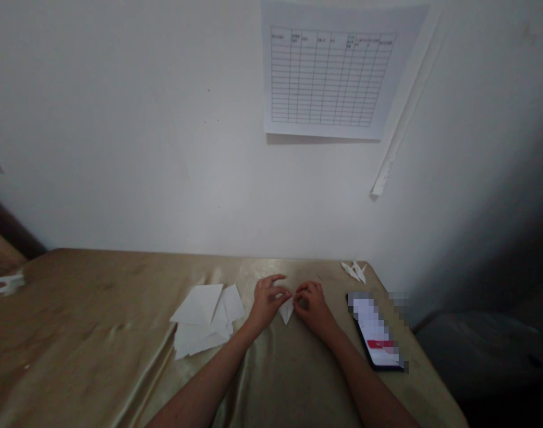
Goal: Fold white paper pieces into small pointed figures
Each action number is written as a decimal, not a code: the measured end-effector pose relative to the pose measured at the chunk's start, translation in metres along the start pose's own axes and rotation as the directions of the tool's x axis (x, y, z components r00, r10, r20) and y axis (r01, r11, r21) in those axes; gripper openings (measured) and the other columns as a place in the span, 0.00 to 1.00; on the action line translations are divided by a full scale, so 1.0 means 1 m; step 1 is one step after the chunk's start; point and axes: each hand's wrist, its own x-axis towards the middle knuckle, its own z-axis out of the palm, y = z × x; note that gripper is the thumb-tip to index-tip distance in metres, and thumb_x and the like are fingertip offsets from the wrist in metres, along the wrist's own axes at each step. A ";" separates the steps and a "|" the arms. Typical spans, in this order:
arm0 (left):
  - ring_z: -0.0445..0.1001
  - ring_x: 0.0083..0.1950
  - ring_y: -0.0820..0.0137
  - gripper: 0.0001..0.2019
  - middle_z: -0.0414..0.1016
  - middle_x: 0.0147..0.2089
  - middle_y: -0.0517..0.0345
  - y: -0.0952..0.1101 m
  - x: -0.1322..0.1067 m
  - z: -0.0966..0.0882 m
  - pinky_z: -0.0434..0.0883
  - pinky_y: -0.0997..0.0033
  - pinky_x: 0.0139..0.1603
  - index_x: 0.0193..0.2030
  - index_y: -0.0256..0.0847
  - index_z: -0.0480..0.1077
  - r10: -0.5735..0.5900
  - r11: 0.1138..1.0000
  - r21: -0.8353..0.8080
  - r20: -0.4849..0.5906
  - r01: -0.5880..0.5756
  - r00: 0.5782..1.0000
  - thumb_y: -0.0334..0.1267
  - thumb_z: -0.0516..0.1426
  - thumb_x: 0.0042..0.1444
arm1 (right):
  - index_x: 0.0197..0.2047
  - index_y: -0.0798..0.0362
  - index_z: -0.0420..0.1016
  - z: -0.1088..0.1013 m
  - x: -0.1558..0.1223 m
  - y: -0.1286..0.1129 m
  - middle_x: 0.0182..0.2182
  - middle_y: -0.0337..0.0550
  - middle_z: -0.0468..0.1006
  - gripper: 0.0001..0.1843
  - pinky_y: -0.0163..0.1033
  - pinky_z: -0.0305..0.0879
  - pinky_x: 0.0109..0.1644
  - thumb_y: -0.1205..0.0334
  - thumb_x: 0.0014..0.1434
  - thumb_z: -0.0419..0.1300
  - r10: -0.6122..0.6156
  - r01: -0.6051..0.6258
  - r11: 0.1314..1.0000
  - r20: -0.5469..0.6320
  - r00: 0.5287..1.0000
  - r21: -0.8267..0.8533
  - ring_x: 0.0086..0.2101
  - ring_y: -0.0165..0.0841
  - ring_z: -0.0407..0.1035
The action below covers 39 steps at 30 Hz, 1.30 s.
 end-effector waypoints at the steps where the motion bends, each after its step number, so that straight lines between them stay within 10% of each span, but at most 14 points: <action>1: 0.70 0.60 0.59 0.03 0.77 0.58 0.58 0.000 0.000 0.000 0.65 0.50 0.64 0.34 0.52 0.83 0.002 1.000 0.003 -0.005 -0.002 1.000 0.41 0.65 0.56 | 0.35 0.50 0.77 0.000 0.000 0.001 0.42 0.46 0.74 0.04 0.49 0.62 0.58 0.68 0.59 0.63 0.001 -0.001 1.000 0.004 1.000 -0.004 0.51 0.40 0.63; 24: 0.71 0.59 0.60 0.06 0.78 0.57 0.58 -0.012 0.003 -0.007 0.62 0.50 0.65 0.40 0.56 0.82 0.019 0.986 0.162 0.068 -0.030 0.997 0.40 0.65 0.57 | 0.37 0.51 0.74 0.000 0.000 0.017 0.44 0.49 0.74 0.08 0.49 0.61 0.58 0.71 0.61 0.55 0.081 -0.086 0.976 -0.036 0.996 -0.200 0.50 0.42 0.63; 39: 0.65 0.65 0.54 0.06 0.77 0.60 0.61 -0.002 0.001 -0.010 0.40 0.30 0.70 0.37 0.58 0.82 -0.114 0.981 0.180 0.243 0.071 0.963 0.40 0.68 0.53 | 0.37 0.49 0.76 0.002 0.000 0.017 0.44 0.49 0.75 0.08 0.50 0.62 0.57 0.71 0.60 0.58 0.109 -0.108 0.980 -0.003 0.994 -0.165 0.51 0.44 0.63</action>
